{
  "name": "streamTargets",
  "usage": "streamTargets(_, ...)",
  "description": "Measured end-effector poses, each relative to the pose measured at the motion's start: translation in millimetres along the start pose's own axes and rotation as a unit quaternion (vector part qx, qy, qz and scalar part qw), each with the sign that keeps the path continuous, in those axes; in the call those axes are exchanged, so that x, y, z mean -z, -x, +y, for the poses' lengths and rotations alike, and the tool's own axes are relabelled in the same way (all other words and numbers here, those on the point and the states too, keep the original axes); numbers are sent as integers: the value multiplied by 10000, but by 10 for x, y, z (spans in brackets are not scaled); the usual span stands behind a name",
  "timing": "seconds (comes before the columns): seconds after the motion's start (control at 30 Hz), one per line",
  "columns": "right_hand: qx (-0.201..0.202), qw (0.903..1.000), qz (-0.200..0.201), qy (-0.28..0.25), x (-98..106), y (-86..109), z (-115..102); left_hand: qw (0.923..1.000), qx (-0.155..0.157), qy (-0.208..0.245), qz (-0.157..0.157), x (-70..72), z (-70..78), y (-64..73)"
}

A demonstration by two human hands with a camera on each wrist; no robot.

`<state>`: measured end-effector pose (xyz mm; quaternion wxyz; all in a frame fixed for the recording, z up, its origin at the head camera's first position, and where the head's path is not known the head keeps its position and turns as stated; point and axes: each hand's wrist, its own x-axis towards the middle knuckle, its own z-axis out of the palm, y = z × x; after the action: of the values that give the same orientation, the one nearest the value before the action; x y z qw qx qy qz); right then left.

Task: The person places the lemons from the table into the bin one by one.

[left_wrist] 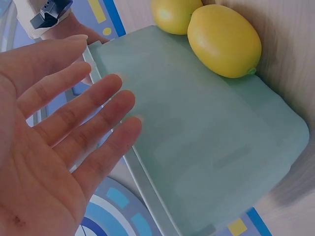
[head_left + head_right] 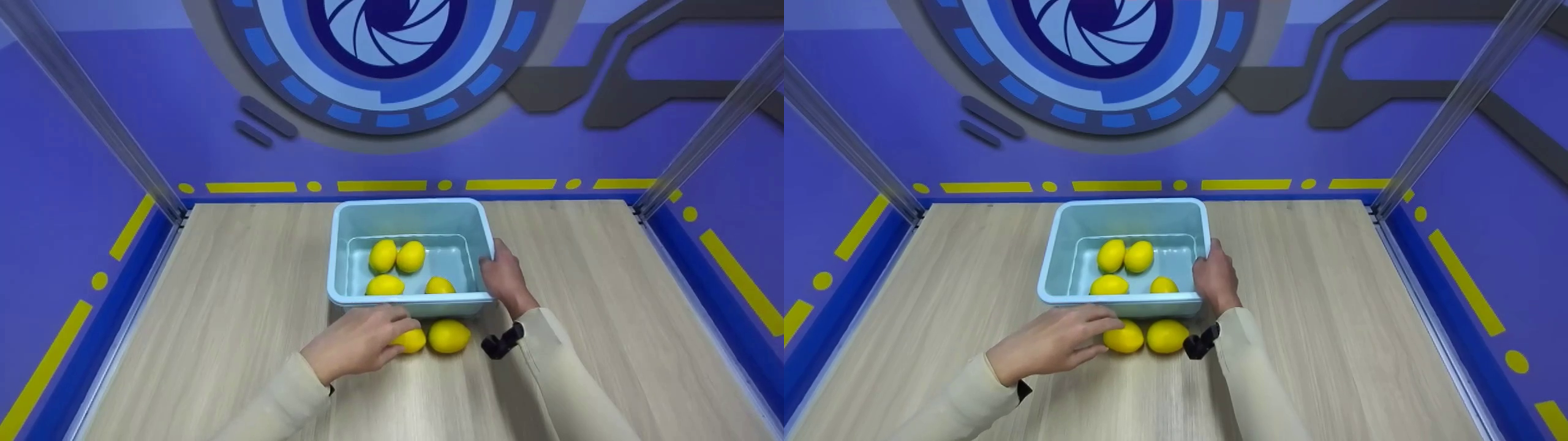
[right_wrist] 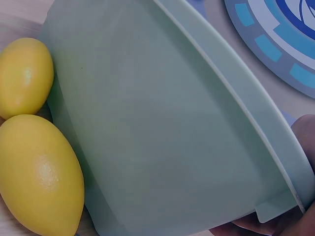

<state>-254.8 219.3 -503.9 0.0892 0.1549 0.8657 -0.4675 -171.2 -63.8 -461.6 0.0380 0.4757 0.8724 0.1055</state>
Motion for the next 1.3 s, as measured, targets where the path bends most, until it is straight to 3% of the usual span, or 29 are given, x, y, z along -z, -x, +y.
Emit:
streamTargets(0.23,-30,10000,-63,-33,11,10,-12,9999,55,17,-86,-26,6,1)
streamTargets(0.47,263,9995,89,134,8,6,2,9999,104,34,-73,-67,1,0)
streamTargets(0.9,112,9999,-7,128,0,-4,-2,9999,103,20,-50,-152,-7,10)
streamTargets(1.3,54,9999,-39,83,5,5,-1,9995,203,-8,-232,-242,0,-3)
